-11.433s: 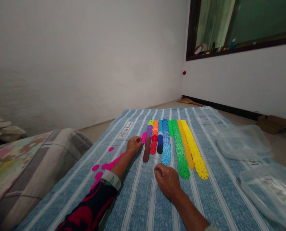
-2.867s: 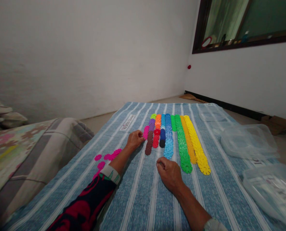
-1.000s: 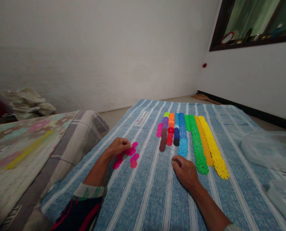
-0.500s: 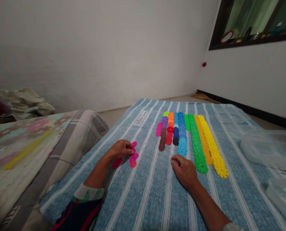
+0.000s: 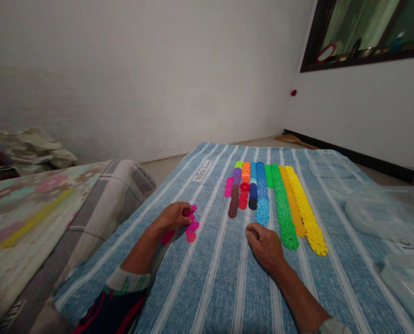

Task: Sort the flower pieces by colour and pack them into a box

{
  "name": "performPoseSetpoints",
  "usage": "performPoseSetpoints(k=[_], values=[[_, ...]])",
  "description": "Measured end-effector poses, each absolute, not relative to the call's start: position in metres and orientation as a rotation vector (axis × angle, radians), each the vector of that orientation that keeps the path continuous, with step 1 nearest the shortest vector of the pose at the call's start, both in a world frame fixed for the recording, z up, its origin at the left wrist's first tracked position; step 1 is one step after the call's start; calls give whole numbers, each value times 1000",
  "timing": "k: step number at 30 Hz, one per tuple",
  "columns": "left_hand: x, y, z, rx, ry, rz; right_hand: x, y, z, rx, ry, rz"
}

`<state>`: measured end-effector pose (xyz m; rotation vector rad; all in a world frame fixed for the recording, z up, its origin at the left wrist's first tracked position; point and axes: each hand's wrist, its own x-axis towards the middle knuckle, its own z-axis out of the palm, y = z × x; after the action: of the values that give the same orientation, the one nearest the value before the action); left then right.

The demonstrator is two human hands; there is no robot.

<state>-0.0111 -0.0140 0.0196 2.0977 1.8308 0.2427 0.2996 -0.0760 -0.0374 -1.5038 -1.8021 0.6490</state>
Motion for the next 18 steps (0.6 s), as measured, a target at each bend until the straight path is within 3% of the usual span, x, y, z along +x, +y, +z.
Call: performPoseSetpoints(k=[18], values=[[-7,-15,23,2127,1830,220,299,-76,-35,-1510,-1804,652]])
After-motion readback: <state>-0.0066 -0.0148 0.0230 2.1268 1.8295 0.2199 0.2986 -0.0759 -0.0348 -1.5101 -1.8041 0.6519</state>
